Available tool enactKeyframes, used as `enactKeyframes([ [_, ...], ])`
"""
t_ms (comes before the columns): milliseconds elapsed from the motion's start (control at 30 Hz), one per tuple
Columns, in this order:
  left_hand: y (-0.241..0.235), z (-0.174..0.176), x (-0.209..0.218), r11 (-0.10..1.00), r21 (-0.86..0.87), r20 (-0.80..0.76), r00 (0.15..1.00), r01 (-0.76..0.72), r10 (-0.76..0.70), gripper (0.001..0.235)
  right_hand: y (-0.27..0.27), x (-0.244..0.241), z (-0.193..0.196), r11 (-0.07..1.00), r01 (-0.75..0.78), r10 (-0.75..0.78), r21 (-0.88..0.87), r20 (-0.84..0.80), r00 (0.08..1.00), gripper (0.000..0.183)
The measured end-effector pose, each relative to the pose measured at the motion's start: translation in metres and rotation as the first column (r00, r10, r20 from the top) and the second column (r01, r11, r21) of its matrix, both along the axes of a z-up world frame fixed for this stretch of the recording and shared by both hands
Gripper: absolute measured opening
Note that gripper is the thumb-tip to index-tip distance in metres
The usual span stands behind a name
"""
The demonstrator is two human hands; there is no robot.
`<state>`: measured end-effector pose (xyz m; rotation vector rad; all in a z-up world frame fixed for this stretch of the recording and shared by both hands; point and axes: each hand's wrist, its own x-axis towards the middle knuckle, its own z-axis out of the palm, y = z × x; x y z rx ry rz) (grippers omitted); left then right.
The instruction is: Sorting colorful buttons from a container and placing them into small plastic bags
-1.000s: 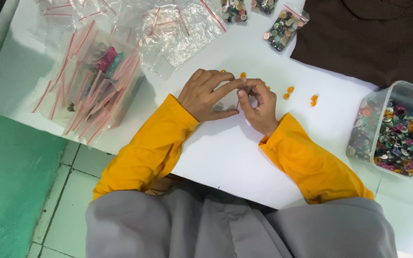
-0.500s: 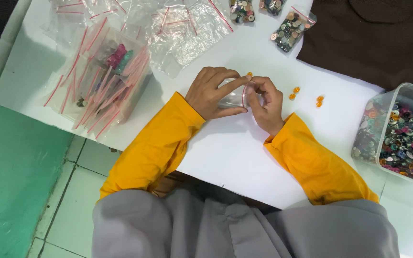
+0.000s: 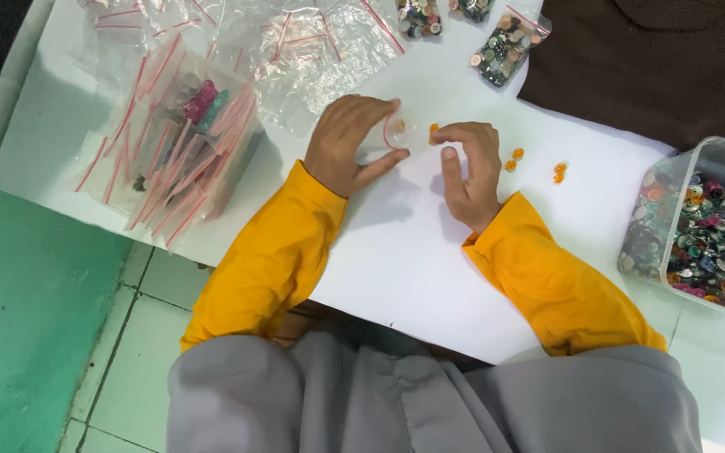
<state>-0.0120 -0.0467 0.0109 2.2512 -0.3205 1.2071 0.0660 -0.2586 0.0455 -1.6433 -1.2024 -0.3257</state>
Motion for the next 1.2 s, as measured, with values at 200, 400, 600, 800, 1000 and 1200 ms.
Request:
enactKeyframes([
  [200, 0.022, 0.023, -0.013, 0.995, 0.028, -0.135, 0.986, -0.091, 0.094, 0.053, 0.016, -0.011, -0.004, 0.835, 0.271, 0.011, -0.478, 0.508, 0.861, 0.049],
  [400, 0.021, 0.017, -0.010, 0.997, 0.017, -0.150, 0.986, -0.073, 0.075, 0.054, 0.020, -0.009, -0.020, 0.805, 0.249, 0.068, -0.538, 0.501, 0.863, 0.039],
  [600, 0.019, 0.023, -0.009, 0.999, -0.014, -0.181, 0.983, -0.033, 0.030, 0.056, 0.027, 0.001, -0.037, 0.855, 0.178, 0.094, -0.487, 0.483, 0.870, 0.035],
  [800, 0.011, 0.023, -0.012, 0.988, -0.152, -0.277, 0.958, 0.033, -0.075, 0.059, 0.036, 0.031, -0.053, 0.897, -0.002, 0.184, -0.442, 0.368, 0.912, 0.024],
  [1000, 0.006, 0.020, -0.013, 0.950, -0.306, -0.362, 0.916, 0.056, -0.171, 0.057, 0.018, 0.027, 0.081, 0.992, -0.031, 0.035, -0.119, 0.036, 0.999, 0.014],
  [1200, -0.003, 0.009, -0.014, 0.936, -0.339, -0.397, 0.886, 0.100, -0.239, 0.057, 0.018, 0.005, 0.093, 0.981, -0.057, 0.061, -0.187, 0.015, 0.998, 0.009],
])
